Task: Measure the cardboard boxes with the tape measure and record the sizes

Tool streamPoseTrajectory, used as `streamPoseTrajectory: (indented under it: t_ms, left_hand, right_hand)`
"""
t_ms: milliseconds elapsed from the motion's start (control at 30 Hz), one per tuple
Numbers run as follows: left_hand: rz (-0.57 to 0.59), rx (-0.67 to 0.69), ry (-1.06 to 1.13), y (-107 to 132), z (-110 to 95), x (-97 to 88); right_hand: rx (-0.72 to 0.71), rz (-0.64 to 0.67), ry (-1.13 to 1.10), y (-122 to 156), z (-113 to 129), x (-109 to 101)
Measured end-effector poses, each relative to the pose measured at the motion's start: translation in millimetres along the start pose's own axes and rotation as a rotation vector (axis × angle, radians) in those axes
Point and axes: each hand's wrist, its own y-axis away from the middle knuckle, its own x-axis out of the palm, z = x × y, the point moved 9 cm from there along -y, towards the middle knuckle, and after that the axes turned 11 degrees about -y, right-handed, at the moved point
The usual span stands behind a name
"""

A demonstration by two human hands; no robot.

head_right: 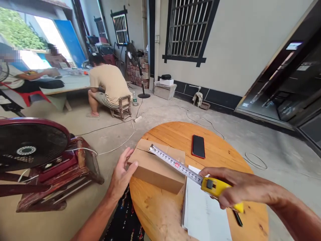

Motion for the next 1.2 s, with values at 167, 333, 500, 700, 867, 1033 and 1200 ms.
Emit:
streamPoseTrajectory:
  t_ms: [167,333,500,700,867,1033,1200]
  left_hand:
    - [0.030,-0.019,0.017,5,3,9.3]
    - [-0.034,0.064,-0.079,2,-6,5.8]
    - [-0.025,0.096,-0.146,-3,-10,9.1]
    - [-0.035,0.039,-0.170,-4,-7,8.0]
    - [-0.021,0.051,-0.249,-2,-9,8.7]
    - [-0.034,0.056,-0.290,-1,-12,7.6]
    - [-0.016,0.047,-0.299,-1,-10,8.0]
  right_hand:
    - [0.297,0.398,0.077,-56,27,63]
    - [0.317,0.541,0.168,-81,37,94]
    - [0.345,0.479,0.155,-81,38,87]
    - [0.302,0.513,0.145,-69,27,58]
    - [0.357,0.702,0.212,-64,3,43]
    - [0.345,0.739,0.244,-65,-2,40]
    - [0.339,0.666,0.272,-66,-2,37]
